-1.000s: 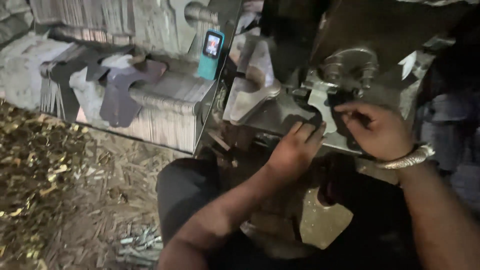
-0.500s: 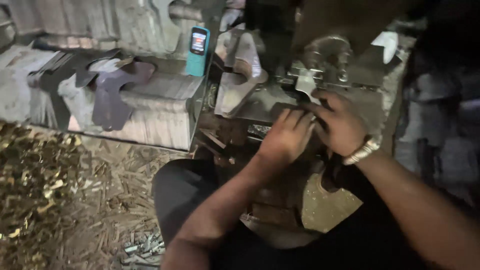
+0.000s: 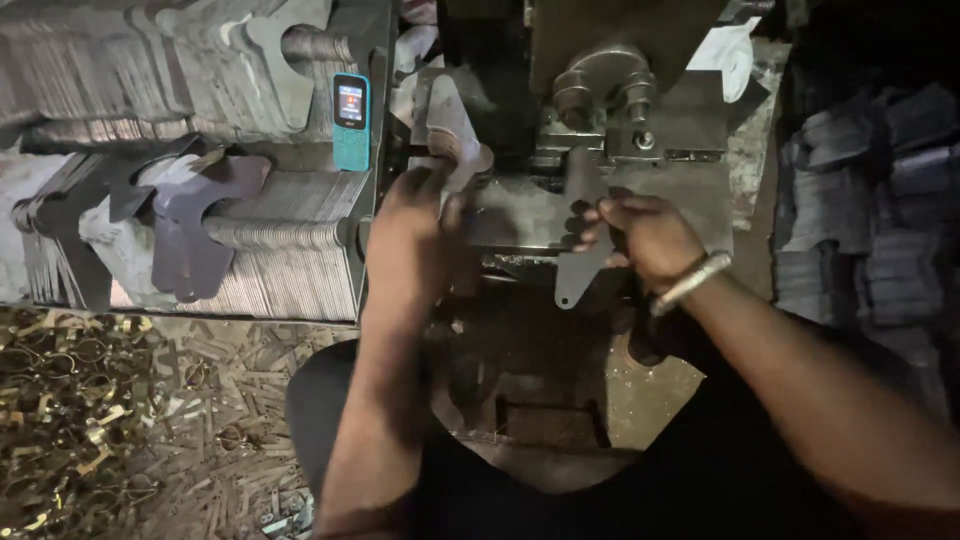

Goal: The recorder is placing flat metal pieces into a stamping machine to process them into parts.

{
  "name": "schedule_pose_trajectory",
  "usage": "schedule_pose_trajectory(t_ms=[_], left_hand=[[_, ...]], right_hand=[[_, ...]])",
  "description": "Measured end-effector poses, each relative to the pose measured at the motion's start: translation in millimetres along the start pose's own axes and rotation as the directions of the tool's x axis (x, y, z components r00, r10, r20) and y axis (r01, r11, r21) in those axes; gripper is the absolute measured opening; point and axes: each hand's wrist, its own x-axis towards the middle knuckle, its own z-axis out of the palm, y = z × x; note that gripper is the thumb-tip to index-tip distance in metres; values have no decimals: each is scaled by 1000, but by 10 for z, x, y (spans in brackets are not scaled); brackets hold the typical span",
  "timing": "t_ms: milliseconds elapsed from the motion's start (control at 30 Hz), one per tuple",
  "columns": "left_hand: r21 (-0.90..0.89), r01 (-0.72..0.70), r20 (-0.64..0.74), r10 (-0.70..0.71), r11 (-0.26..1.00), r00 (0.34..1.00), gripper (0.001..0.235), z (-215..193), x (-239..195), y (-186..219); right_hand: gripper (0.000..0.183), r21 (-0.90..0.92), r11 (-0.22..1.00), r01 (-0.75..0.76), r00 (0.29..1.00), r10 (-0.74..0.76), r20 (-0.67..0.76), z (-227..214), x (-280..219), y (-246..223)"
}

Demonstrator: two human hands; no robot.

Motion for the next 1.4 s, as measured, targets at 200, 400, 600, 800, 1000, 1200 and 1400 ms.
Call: schedule_pose_trajectory(t_ms=[200,400,600,800,1000,1200,1400], left_hand=[[-31,-106,-92,103,994,990,35,64,-29,-23],[13,-181,-220,179,983,959,31,219,-34,-74],[-97,-130,-126,118,987,985,35,-82,-22,275],[-293,-355,13,375,888,927,33,-66,-292,600],[-208,-272,82,294,940,952,30,756,-282,753],[-198,-271,-19,273,942,962,34,1235,-396,674],[159,-495,64,491,854,869,40,1315,-445,475]], right_hand=[[28,178,980,-94,995,98,-16,40,323,81],[25,184,982,-46,998,53,-32,-43,442,219],[28,201,977,-66,998,68,-5,-64,433,219],[19,376,927,-19,999,4,40,-256,408,416],[18,-414,908,68,947,-189,-260,-486,-278,106],[14,-755,621,211,725,-617,-305,-1229,-176,288],[24,-625,779,44,770,-425,-476,-1439,403,243]])
